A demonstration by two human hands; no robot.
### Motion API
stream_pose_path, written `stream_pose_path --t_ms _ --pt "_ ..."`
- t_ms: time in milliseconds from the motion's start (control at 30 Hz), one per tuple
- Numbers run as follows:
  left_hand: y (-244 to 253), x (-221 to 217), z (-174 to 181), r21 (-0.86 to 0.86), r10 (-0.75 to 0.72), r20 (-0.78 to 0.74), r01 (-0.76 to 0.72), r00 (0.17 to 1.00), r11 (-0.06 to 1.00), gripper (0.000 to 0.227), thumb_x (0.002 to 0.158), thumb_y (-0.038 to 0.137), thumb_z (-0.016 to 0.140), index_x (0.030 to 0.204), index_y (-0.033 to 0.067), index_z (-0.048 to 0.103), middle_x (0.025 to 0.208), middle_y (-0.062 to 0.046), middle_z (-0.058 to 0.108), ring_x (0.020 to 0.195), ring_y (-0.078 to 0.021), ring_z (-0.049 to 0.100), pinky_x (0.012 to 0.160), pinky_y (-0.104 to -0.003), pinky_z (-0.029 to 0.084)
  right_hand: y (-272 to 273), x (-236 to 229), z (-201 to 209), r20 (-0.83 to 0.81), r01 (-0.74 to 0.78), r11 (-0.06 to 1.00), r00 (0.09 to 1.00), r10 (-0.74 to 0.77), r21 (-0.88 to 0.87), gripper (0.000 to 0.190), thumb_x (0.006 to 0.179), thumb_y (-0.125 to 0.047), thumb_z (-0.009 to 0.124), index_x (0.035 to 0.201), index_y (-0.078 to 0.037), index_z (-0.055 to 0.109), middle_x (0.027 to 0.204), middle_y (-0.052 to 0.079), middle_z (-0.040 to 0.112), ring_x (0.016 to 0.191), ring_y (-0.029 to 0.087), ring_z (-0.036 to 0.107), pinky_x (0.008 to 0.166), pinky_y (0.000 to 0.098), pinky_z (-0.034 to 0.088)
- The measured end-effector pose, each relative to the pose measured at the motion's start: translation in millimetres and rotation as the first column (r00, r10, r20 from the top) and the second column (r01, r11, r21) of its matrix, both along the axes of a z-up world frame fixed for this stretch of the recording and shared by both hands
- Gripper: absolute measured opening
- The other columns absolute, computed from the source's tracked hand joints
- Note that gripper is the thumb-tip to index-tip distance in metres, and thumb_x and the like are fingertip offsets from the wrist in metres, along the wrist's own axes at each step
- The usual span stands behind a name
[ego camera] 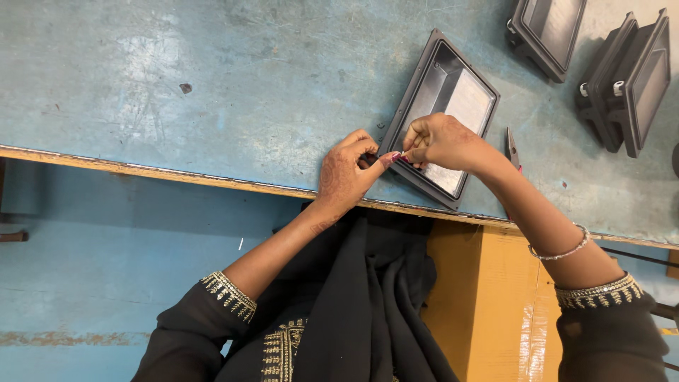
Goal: The person assembles a rectangular electronic housing by inserting small white plastic components into slots and securing them with red pliers. They handle multiple housings and cylindrical black components on a blue workbench, stacking completed units.
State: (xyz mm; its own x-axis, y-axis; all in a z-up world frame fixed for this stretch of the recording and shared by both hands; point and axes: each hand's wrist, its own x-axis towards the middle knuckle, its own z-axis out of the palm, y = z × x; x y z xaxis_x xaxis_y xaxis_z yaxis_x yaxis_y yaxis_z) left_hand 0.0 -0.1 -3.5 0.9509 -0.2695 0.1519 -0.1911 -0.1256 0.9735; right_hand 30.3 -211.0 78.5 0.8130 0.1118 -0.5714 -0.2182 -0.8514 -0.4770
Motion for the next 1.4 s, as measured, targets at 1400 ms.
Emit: stream_pose_path --t_ms 1400 --pt "2.2 0.5 8.3 -0.029 0.031 0.08 -0.029 0.996 0.999 0.033 0.086 0.028 0.082 0.084 -0.0022 0.067 0.081 -0.007 0.061 0.064 -0.0197 0.058 0.062 -0.032 0.047 -16.7 -3.6 -19.2 0.006 -0.016 0.97 1.0 0.015 0.244 0.013 0.086 -0.008 0.074 0.096 -0.001 0.073 0.086 0.006 0.071 0.072 0.016 0.069 0.065 0.0289 0.06"
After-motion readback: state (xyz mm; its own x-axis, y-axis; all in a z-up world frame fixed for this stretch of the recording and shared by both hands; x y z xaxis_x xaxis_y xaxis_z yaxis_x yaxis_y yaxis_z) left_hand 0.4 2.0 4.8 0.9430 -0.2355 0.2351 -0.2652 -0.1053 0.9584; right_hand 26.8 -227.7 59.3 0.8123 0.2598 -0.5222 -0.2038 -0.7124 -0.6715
